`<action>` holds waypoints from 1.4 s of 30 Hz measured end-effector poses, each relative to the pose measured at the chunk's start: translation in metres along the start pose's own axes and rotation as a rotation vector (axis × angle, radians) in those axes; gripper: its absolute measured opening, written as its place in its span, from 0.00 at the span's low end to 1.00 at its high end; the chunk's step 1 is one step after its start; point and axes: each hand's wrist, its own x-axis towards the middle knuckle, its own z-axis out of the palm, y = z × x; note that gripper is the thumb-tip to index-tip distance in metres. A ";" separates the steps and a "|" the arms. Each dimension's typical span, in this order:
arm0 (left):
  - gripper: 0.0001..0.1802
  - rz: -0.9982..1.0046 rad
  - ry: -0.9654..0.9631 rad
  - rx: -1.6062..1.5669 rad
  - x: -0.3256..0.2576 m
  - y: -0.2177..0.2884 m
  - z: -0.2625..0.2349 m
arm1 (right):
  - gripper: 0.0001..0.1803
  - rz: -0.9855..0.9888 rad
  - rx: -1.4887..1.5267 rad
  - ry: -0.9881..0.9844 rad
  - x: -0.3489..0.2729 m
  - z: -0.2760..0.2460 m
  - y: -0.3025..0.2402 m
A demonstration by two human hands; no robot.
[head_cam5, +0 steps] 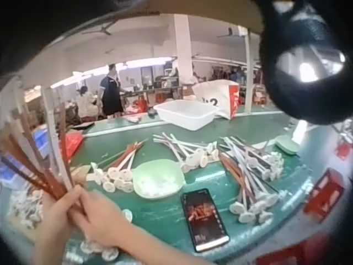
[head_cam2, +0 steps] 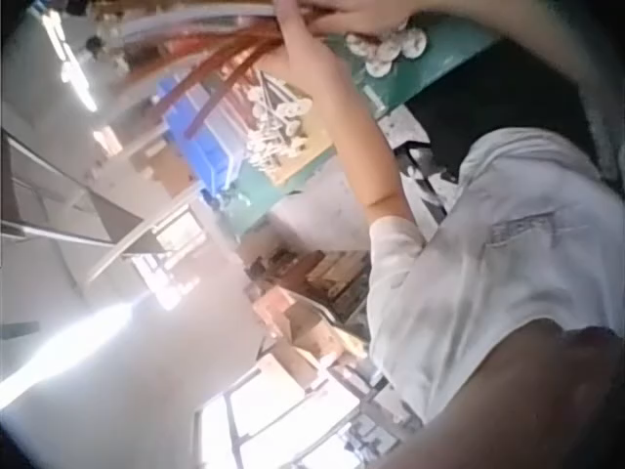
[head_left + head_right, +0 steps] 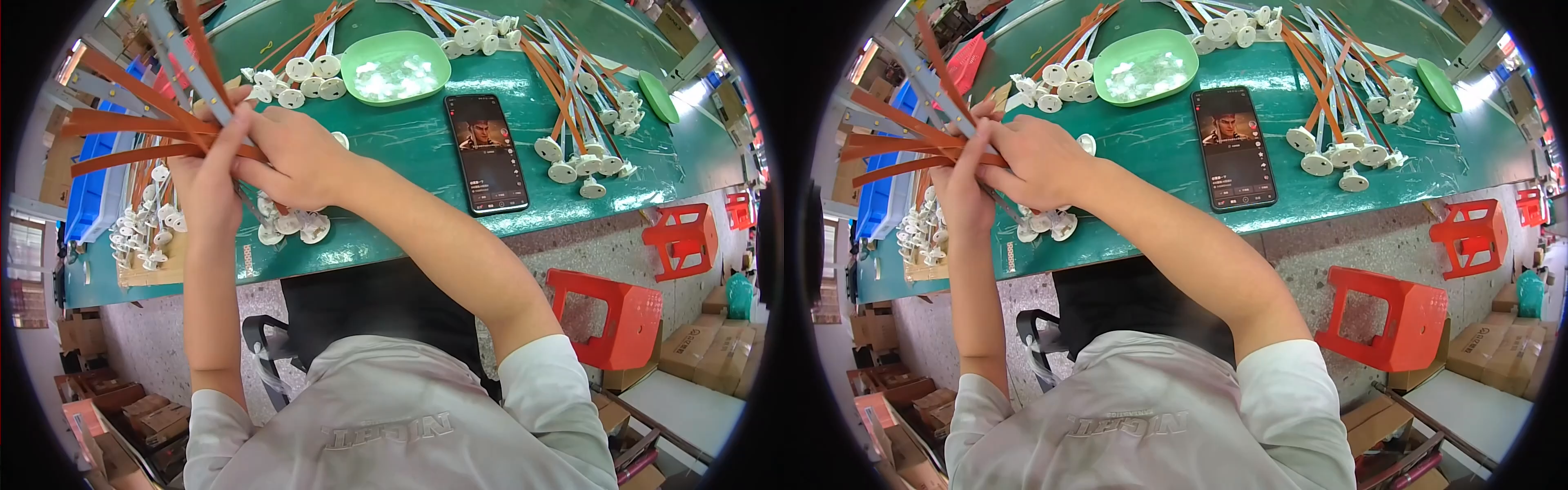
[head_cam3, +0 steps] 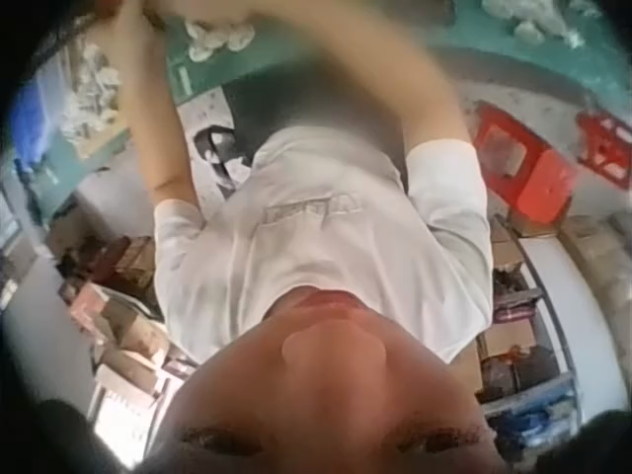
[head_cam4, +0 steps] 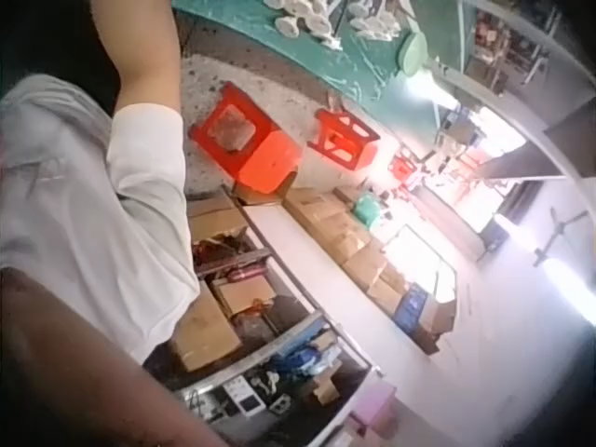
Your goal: Manually assembling LED strip components into circular plastic bases at an industrial workstation.
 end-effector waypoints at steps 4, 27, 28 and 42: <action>0.14 -0.061 0.139 -0.082 0.009 0.008 -0.013 | 0.36 -0.132 -0.002 0.108 -0.002 0.010 -0.001; 0.18 0.098 -0.259 -0.192 0.057 0.076 -0.009 | 0.60 -0.311 -0.082 0.321 0.000 0.011 0.002; 0.19 0.120 -0.097 -0.090 0.052 0.080 -0.002 | 0.59 -0.299 -0.089 0.321 0.000 0.012 0.003; 0.14 0.092 -0.572 -0.463 0.062 0.078 -0.039 | 0.60 -0.292 -0.111 0.308 0.001 0.017 0.001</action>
